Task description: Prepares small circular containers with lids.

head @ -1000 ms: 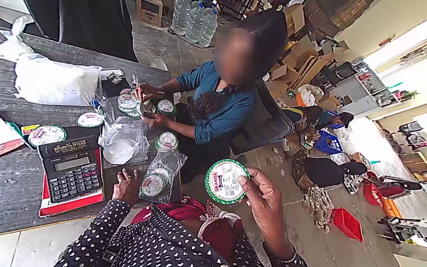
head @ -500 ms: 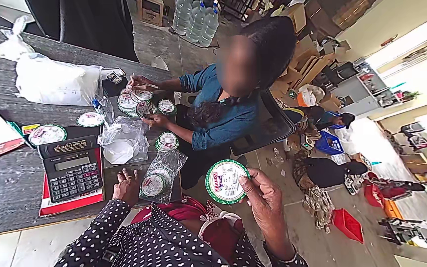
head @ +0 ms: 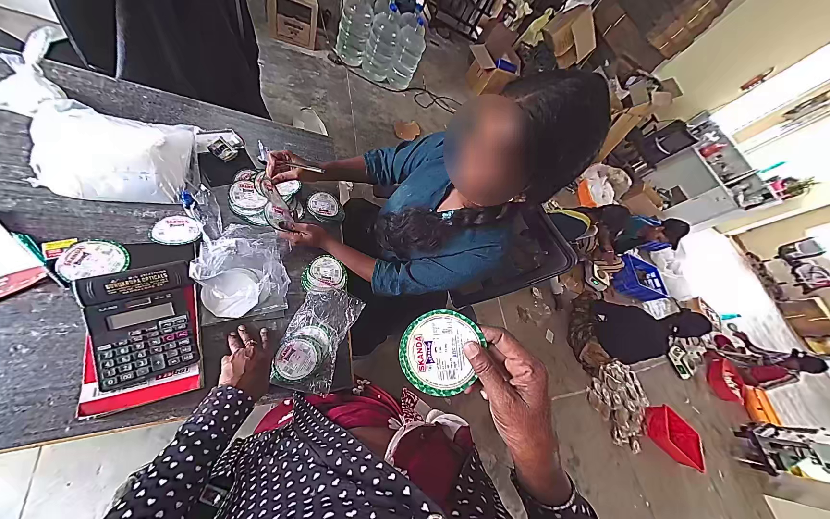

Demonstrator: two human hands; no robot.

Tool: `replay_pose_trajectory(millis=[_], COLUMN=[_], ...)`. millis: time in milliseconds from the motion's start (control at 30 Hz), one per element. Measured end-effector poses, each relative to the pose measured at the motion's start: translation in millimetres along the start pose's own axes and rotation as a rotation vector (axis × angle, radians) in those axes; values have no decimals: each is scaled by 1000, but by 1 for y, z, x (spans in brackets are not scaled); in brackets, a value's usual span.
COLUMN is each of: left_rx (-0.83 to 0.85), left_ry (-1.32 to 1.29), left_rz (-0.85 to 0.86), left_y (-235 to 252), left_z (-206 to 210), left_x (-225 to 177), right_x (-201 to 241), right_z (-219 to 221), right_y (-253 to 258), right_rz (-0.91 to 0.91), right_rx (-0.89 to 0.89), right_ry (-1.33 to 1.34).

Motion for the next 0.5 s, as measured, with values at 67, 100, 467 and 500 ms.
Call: replay_pose_trajectory(millis=[67,100,467,500], left_rx=[-3,-4,-16,-18], left_ry=[-6,-6,-24,-26], left_rz=[1,2,8,8], left_y=[-1,-1,1,1], left_z=[0,0,0,1], left_x=[0,0,1,1], right_x=[-1,-1,-3,-3], right_z=[0,0,1,1], right_y=[0,0,1,1], right_rz=[1,2,-7,-6], right_rx=[3,0,-8,-8], right_ry=[-3,-6,12,12])
Point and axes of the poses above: each hand's wrist, its own y-axis towards the middle knuckle, its own z-axis out of the palm, x = y × z, the point moved 8 cm from there along y, towards the middle knuckle, and after that the axes turned 15 degrees about x, right-handed, at the moved point
